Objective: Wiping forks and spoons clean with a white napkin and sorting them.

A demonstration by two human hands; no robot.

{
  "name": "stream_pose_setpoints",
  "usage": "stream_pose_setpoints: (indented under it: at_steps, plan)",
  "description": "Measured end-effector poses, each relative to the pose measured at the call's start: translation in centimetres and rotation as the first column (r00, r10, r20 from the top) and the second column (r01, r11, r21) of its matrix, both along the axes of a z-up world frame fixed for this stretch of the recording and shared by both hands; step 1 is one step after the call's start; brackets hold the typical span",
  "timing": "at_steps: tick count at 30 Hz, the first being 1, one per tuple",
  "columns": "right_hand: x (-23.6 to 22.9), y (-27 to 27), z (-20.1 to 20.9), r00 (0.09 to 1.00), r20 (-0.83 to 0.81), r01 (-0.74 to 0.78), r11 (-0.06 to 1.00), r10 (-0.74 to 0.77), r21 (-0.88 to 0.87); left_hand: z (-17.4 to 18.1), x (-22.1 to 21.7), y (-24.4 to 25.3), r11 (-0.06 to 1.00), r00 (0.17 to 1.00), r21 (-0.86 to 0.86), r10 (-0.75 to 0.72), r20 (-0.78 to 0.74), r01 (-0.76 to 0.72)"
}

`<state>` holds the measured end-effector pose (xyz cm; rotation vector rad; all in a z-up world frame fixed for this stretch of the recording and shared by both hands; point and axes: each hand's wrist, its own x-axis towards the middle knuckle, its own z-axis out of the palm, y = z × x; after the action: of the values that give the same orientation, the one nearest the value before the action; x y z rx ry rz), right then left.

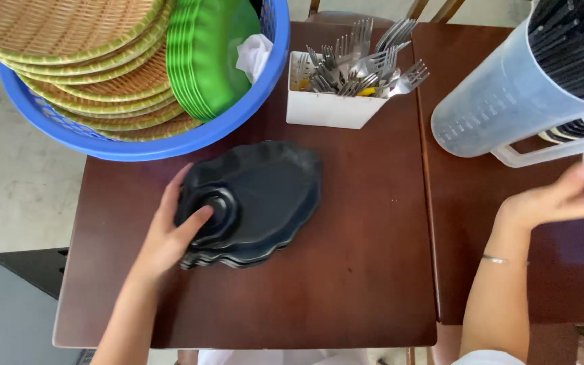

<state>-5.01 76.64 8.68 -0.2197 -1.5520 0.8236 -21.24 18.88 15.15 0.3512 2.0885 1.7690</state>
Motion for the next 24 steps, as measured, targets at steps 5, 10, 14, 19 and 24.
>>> stream_pose_setpoints:
  at_steps: [5, 10, 14, 19, 24]
  plan:
    - [-6.8, -14.2, 9.0, 0.973, 0.149, -0.224, 0.887, 0.177, 0.404, -0.9, -1.5, 3.2, 0.994, 0.995, 0.071, 0.077, 0.060, -0.081]
    - [-13.5, -25.4, 15.5, 0.894, 0.405, -0.426, 0.643, 0.192, 0.636, -2.2, -4.0, 2.7, 0.911, 0.936, 0.406, -0.077, 0.343, -0.074]
    - [-15.5, -29.1, 16.1, 0.805, 0.398, -0.593, 0.562, 0.441, 0.577, -4.0, -5.2, -0.6, 0.981, 0.994, 0.177, -0.064, -0.086, 0.079]
    - [-13.5, -28.5, 12.6, 0.674, 0.623, -0.733, 0.463, 0.397, 0.499, 4.4, -4.0, -7.3, 0.987, 0.948, -0.142, -0.119, -0.295, 0.080]
    - [-9.9, -25.2, 9.4, 0.454, 0.831, -0.849, 0.440, 0.322, 0.293, -2.7, 1.9, -23.0, 0.852, 0.766, 0.385, 0.500, -0.404, -0.354]
